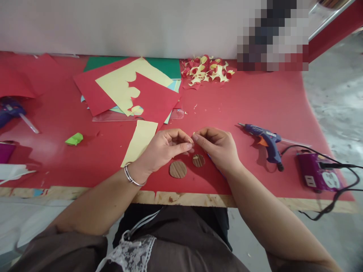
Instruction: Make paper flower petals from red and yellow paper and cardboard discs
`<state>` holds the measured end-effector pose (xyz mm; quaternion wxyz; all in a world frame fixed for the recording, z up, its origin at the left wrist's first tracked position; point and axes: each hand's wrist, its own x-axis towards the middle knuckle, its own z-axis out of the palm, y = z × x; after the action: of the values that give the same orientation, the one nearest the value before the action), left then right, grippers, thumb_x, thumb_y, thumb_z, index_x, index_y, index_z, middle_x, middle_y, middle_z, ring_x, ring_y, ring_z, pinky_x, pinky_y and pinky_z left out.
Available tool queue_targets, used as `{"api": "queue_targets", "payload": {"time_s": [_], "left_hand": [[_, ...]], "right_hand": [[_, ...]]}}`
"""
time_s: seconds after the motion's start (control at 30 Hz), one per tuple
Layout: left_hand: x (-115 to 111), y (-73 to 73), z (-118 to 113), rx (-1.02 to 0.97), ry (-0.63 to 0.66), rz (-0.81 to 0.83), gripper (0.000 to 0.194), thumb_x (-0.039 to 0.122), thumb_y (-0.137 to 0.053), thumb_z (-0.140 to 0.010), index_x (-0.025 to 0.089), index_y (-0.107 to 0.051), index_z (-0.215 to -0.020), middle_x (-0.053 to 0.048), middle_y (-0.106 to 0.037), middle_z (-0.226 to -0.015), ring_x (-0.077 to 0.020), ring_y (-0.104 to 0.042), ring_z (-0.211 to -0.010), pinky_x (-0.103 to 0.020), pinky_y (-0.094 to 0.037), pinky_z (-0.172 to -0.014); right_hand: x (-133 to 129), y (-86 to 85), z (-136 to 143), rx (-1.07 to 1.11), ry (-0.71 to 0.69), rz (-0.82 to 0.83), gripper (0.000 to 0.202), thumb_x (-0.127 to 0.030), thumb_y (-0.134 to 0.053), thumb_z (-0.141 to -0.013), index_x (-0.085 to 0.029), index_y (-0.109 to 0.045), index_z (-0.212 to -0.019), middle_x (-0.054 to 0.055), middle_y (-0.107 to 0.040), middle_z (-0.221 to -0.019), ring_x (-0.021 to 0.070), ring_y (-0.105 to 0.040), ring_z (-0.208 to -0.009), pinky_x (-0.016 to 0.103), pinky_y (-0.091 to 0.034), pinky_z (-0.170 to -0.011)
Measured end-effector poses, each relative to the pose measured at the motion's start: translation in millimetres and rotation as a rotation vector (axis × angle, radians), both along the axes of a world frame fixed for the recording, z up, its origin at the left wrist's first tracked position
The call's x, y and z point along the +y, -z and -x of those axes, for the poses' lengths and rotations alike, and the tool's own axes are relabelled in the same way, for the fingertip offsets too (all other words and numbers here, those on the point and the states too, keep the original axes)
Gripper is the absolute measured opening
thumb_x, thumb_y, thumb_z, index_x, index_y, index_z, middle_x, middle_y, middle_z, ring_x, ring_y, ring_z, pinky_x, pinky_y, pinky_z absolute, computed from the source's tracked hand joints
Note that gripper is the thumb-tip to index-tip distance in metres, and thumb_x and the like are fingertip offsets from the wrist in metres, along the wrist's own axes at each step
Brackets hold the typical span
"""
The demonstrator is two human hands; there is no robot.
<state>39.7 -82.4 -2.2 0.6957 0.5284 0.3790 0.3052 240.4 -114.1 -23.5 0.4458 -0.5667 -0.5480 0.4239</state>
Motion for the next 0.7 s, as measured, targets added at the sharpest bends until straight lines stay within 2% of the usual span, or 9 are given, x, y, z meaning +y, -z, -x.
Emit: {"api": "queue_targets", "payload": {"time_s": [0.3,0.5,0.7], "left_hand": [[0.0,-1.0,-0.3,0.025,-0.016,0.01,0.026,0.036,-0.093,-0.079,0.017,-0.076,-0.085,-0.003,-0.078,-0.08,-0.0173,-0.078,-0.081,-0.026,-0.062,-0.073],[-0.9,-0.8,-0.4,0.076,-0.039,-0.008,0.024,0.036,-0.091,-0.082,0.018,-0.076,-0.087,-0.004,-0.079,-0.08,-0.0189,-0.079,-0.081,-0.026,-0.063,-0.069],[0.5,3.7,-1.2,0.006,-0.051,0.019,0.035,0.034,-0.096,-0.076,0.018,-0.069,-0.09,-0.001,-0.077,-0.08,-0.0167,-0.079,-0.076,-0.024,-0.062,-0.068]], "right_hand": [[0.0,-3.6,2.3,0.011,0.006,0.006,0.035,-0.053,-0.081,-0.089,-0.02,-0.075,-0.078,0.001,-0.071,-0.072,0.0139,-0.054,-0.064,0.03,-0.041,-0.062],[-0.2,-3.4,2.2,0.008,0.011,0.008,0.039,-0.058,-0.081,-0.089,-0.021,-0.076,-0.081,0.002,-0.074,-0.075,0.0155,-0.057,-0.066,0.03,-0.044,-0.063],[-0.1,-3.1,2.1,0.03,-0.01,0.019,0.041,-0.061,-0.081,-0.087,-0.021,-0.076,-0.081,0.002,-0.073,-0.075,0.0156,-0.059,-0.066,0.03,-0.045,-0.064]]}}
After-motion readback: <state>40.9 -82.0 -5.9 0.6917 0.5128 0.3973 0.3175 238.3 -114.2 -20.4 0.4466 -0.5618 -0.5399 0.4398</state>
